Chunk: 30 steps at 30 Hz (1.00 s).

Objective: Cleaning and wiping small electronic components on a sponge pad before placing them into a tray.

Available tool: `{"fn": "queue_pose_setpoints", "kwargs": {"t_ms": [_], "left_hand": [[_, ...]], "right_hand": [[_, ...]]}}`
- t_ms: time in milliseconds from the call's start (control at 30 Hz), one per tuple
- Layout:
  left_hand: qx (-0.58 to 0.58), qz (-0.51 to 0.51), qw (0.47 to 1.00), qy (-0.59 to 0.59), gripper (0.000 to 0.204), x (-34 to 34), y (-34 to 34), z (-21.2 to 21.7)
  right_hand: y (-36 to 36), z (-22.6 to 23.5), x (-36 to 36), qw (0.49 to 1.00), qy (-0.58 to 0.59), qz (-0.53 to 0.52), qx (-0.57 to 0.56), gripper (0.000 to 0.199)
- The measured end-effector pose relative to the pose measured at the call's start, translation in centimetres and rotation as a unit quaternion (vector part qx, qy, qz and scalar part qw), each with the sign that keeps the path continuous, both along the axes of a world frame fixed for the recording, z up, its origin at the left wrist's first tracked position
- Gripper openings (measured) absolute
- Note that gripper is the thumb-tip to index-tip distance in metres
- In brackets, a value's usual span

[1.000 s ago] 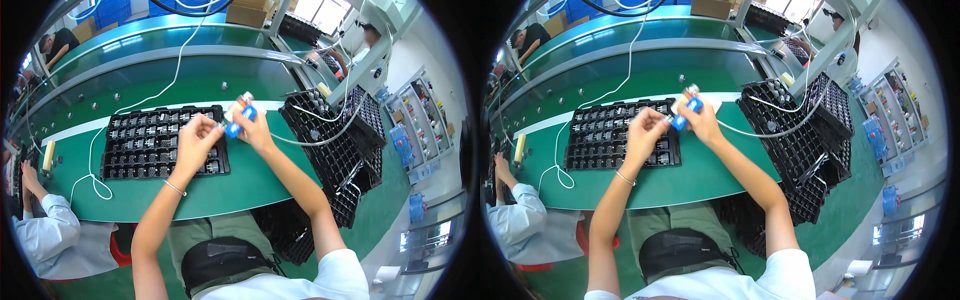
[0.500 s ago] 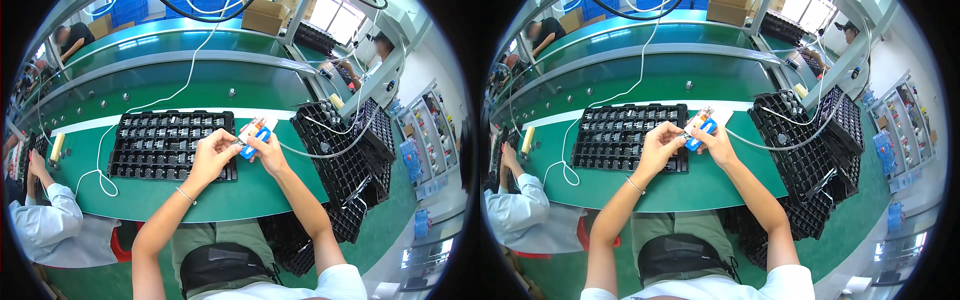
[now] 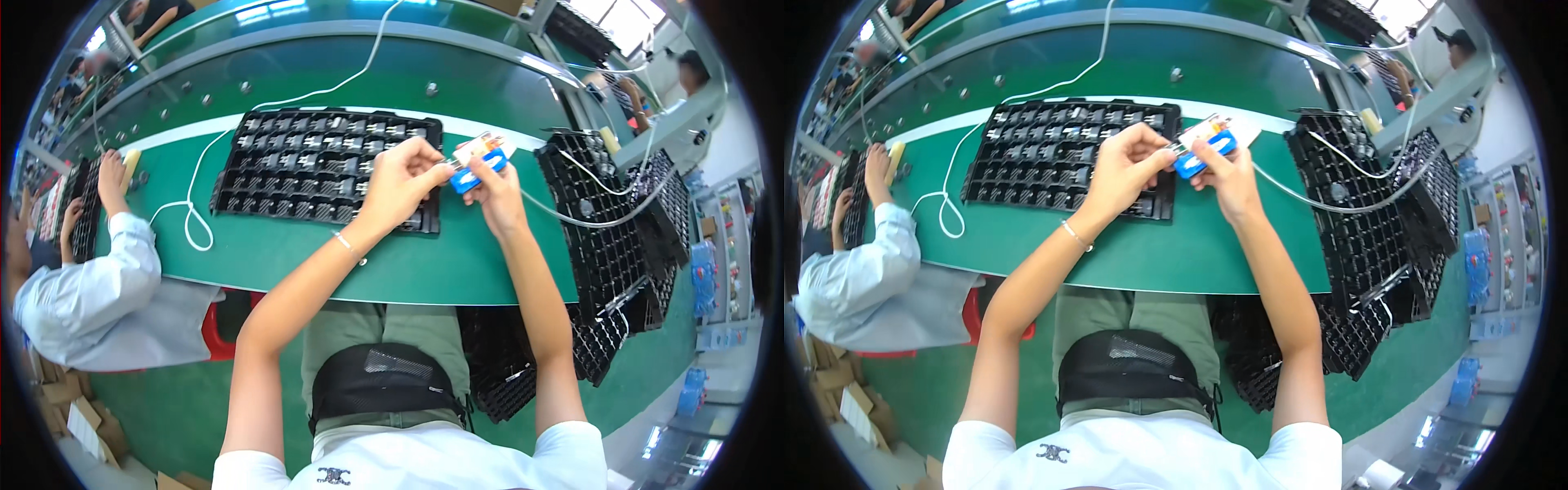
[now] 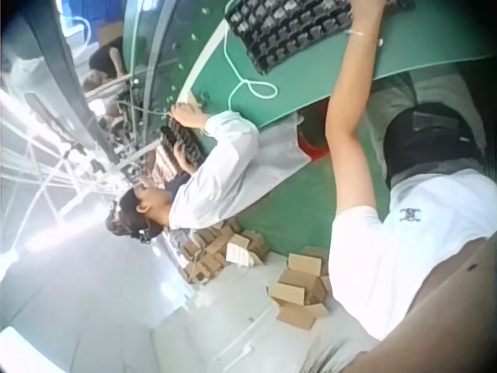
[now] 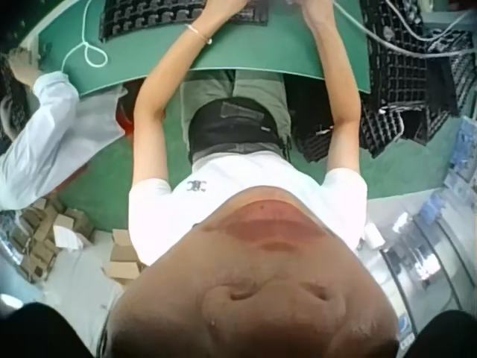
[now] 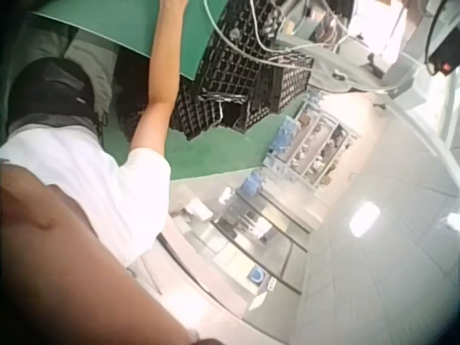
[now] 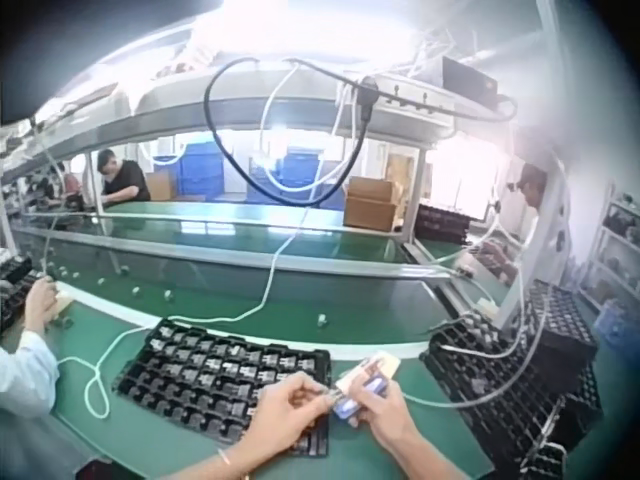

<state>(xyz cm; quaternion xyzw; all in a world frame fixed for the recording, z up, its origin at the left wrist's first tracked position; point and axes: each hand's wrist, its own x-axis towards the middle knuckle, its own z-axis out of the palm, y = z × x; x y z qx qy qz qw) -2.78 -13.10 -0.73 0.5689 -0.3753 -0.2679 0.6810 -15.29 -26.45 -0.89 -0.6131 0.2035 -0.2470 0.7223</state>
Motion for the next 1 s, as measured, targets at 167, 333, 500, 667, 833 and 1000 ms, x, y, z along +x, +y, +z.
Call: {"fn": "queue_pose_setpoints", "kwargs": {"t_ms": [167, 333, 500, 667, 833, 1000], "left_hand": [[0.008, 0.002, 1.0, -0.005, 0.02, 0.2, 0.5, -0.2], [0.007, -0.001, 1.0, -0.011, 0.022, 0.3, 1.2, -0.4], [0.097, 0.069, 0.948, -0.296, 0.042, 2.4, 1.5, 1.8], [0.433, 0.232, 0.707, -0.509, 0.047, 6.8, 5.4, 2.7], [0.45, 0.18, 0.708, -0.514, 0.038, 7.2, 4.9, 1.7], [0.376, 0.242, 0.761, -0.47, 0.034, 6.6, 4.1, 2.2]], "right_hand": [[0.5, -0.2, 0.2, 0.998, 0.007, 0.045, 0.034, 0.035], [0.8, 0.0, 0.2, 0.995, 0.014, 0.089, 0.049, 0.037], [-1.2, 1.1, -1.8, 0.998, 0.004, 0.056, -0.005, 0.037], [-3.9, 2.1, -1.7, 0.857, 0.101, -0.271, -0.426, 0.03], [-5.4, 0.6, -2.0, 0.842, 0.152, -0.246, -0.456, 0.034], [-4.7, -0.5, -1.6, 0.819, 0.173, -0.213, -0.504, 0.041]]}}
